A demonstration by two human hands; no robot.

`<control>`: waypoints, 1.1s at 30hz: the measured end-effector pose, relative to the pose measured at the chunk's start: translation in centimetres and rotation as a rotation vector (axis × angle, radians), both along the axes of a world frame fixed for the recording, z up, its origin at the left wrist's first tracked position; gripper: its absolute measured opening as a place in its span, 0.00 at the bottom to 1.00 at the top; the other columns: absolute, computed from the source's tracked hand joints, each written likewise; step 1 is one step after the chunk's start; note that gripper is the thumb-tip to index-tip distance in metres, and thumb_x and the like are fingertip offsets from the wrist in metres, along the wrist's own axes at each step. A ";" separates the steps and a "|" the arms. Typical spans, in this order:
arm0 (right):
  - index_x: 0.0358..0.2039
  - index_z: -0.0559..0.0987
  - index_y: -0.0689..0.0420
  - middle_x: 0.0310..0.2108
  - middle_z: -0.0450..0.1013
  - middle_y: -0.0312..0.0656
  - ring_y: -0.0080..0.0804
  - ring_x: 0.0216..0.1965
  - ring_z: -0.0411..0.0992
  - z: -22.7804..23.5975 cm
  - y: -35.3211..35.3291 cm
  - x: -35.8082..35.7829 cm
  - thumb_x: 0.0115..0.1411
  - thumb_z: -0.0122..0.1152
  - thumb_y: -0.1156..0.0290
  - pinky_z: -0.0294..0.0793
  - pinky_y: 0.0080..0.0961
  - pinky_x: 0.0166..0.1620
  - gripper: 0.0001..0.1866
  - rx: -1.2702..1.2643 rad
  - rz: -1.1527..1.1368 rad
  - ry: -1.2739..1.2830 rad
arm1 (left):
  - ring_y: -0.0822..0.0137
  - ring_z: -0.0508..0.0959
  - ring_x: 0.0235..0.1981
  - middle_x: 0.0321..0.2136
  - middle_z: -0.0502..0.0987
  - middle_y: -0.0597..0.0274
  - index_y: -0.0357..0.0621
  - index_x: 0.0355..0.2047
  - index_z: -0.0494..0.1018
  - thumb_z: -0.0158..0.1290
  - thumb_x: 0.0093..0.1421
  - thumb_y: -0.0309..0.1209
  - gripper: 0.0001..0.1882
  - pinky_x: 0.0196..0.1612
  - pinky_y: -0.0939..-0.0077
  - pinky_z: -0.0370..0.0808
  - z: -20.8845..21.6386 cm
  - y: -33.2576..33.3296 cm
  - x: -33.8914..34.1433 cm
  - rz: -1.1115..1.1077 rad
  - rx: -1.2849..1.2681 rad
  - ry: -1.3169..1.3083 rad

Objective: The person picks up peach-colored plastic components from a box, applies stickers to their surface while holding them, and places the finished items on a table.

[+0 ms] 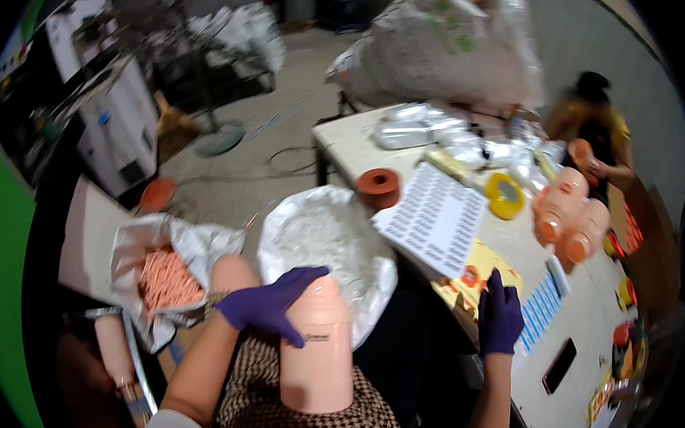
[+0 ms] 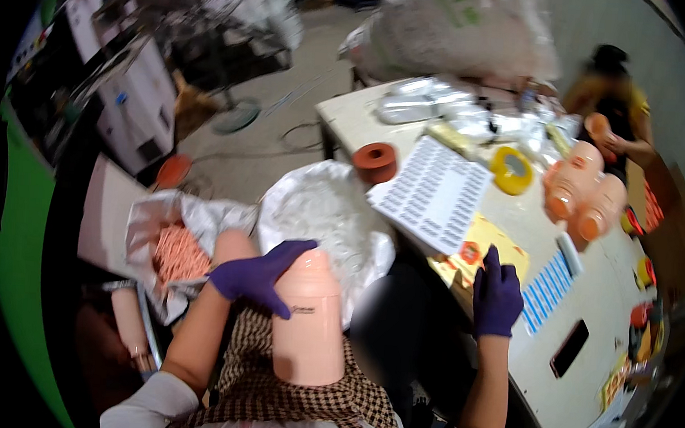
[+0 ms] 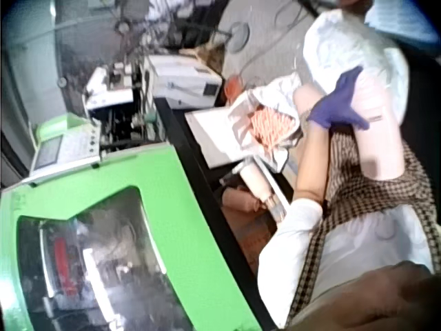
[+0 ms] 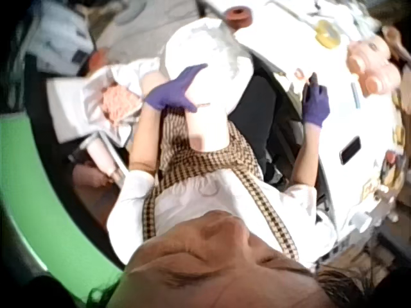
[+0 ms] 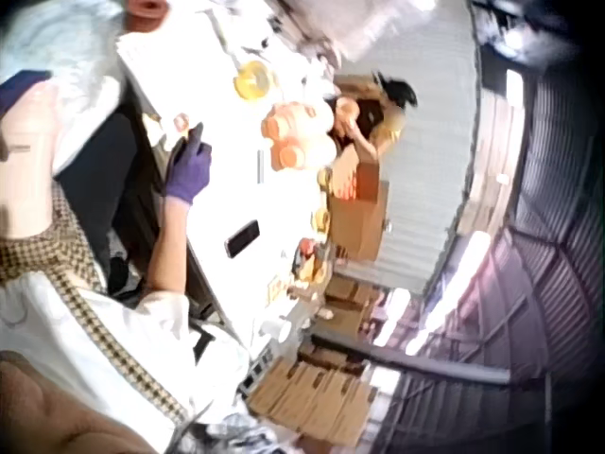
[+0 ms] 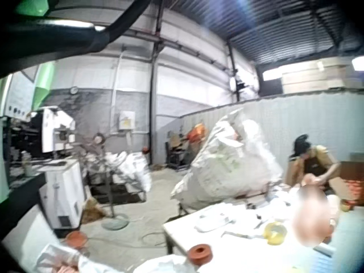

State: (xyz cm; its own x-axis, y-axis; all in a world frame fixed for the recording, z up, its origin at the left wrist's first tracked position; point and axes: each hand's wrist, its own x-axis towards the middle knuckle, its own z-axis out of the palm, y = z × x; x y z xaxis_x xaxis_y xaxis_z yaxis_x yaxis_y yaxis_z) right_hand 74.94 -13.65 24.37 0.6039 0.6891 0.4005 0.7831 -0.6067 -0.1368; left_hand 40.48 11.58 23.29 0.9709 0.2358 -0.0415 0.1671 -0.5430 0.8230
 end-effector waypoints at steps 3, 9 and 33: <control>0.62 0.69 0.54 0.53 0.70 0.56 0.56 0.52 0.70 0.3 -0.9 1.5 0.47 0.75 0.58 0.70 0.45 0.55 0.42 0.102 0.083 -0.099 | 0.51 0.60 0.66 0.63 0.60 0.45 0.37 0.69 0.50 0.76 0.35 0.46 0.66 0.69 0.62 0.54 0.4 0.1 -0.2 0.008 -0.004 -0.045; 0.66 0.61 0.61 0.67 0.57 0.59 0.53 0.66 0.59 -5.1 -1.2 -12.4 0.54 0.69 0.44 0.57 0.44 0.68 0.49 0.032 1.057 0.595 | 0.65 0.74 0.49 0.49 0.74 0.55 0.39 0.62 0.65 0.71 0.41 0.28 0.46 0.53 0.67 0.72 -1.9 1.1 -2.6 0.479 -0.462 -0.199; 0.72 0.46 0.54 0.57 0.65 0.43 0.34 0.48 0.72 3.0 -3.4 17.4 0.54 0.72 0.69 0.76 0.27 0.46 0.53 0.917 -0.097 0.258 | 0.57 0.79 0.45 0.51 0.74 0.42 0.29 0.63 0.59 0.51 0.63 0.20 0.28 0.47 0.62 0.80 -7.4 -1.6 8.7 0.129 -0.981 -0.041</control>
